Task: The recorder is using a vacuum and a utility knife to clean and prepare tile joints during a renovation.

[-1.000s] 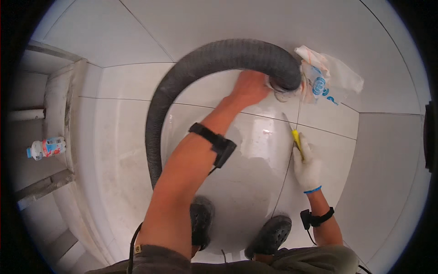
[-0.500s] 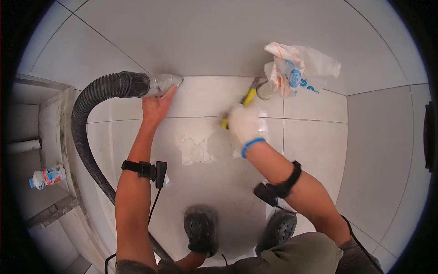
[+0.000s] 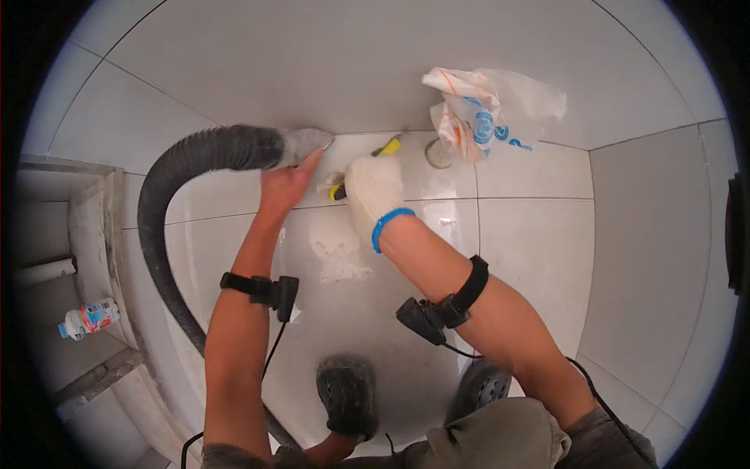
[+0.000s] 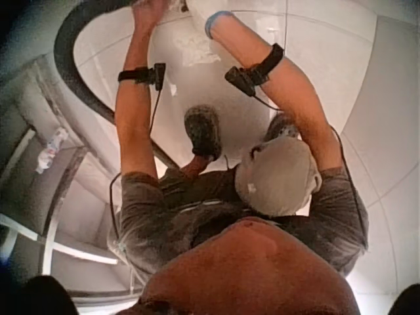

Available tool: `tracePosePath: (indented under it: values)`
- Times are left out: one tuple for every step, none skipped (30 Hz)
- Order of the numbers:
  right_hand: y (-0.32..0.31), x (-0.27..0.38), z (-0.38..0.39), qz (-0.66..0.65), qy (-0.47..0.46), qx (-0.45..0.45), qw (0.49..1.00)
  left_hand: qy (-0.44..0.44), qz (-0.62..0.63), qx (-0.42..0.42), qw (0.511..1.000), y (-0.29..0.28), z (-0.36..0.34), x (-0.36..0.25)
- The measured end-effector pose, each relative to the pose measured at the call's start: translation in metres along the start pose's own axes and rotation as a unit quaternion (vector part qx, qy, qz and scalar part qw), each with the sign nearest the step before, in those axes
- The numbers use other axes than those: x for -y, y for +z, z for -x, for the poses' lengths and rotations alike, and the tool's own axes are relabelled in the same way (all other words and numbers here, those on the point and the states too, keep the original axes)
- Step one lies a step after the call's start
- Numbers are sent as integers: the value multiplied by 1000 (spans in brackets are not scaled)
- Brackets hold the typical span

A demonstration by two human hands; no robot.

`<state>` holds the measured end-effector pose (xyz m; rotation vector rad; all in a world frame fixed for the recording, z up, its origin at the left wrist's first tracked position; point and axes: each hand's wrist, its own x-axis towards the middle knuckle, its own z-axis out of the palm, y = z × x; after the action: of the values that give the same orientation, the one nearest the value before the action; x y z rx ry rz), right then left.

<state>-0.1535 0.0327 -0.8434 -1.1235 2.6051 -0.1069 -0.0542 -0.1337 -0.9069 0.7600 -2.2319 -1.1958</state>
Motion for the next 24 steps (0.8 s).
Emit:
tracePosePath:
  values:
    - [6, -12, 1, -141, -17, -56, 988, 16, -14, 39, 999, 8, -4, -15]
    - [13, -22, 3, -276, -34, -114, 954, 33, -26, 78, 996, 18, -7, -31]
    - [-27, -16, 16, -592, 200, 3, 781, -94, -144, 112, 979, 28, -4, -60]
    - [-33, -24, 35, -695, 198, 63, 688, -84, -138, 113, 980, 33, -8, -61]
    - [-35, -31, 60, -784, 191, 126, 577, 27, -99, 86, 991, 36, -8, -48]
    - [-34, -32, 87, -706, 181, 142, 670, 136, -59, 59, 987, 35, -7, -39]
    - [-35, -40, 112, -613, 168, 152, 757, 172, -92, 53, 979, 39, -11, -38]
    - [-44, -48, 139, -589, 161, 142, 779, 177, -84, 56, 979, 44, -12, -41]
    - [-53, -54, 164, -566, 149, 137, 799, 122, -32, 62, 990, 44, -12, -44]
    - [-55, -66, 186, -564, 168, 145, 796, 64, 20, 67, 996, 49, -9, -50]
    - [-62, -83, 202, -561, 188, 154, 791, 64, 25, 69, 995, 54, -6, -63]
    - [-67, -101, 218, -560, 198, 152, 790, -23, 1, 95, 995, 59, 6, -77]
    - [-70, -114, 233, -500, 208, 124, 832, -107, -25, 120, 987, 61, 20, -87]
    - [-72, -124, 245, -436, 216, 97, 868, -106, -22, 126, 986, 63, 38, -92]
    - [-80, -127, 254, -439, 222, 96, 865, -115, -35, 123, 985, 61, 59, -97]
    - [-97, -135, 252, -427, 247, 106, 863, -125, -48, 109, 985, 62, 74, -104]
    - [-107, -144, 249, -415, 271, 116, 860, -126, -51, 107, 985, 70, 92, -108]
    - [-107, -149, 250, -418, 274, 115, 858, -78, 12, 69, 994, 83, 110, -108]
    - [-104, -154, 250, -411, 281, 119, 859, -33, 72, 32, 996, 91, 120, -113]
    - [-99, -160, 250, -403, 287, 123, 860, -34, 69, 37, 996, 98, 123, -116]
    - [-95, -165, 246, -407, 288, 129, 857, -63, 35, 95, 993, 102, 122, -125]
    - [-90, -168, 244, -361, 239, 90, 897, -92, 3, 157, 983, 106, 128, -131]
    - [-87, -171, 242, -312, 189, 50, 930, -97, -1, 165, 981, 110, 137, -123]
    - [-88, -184, 228, -316, 167, 53, 933, 215, -326, 126, 912, 119, 141, -105]
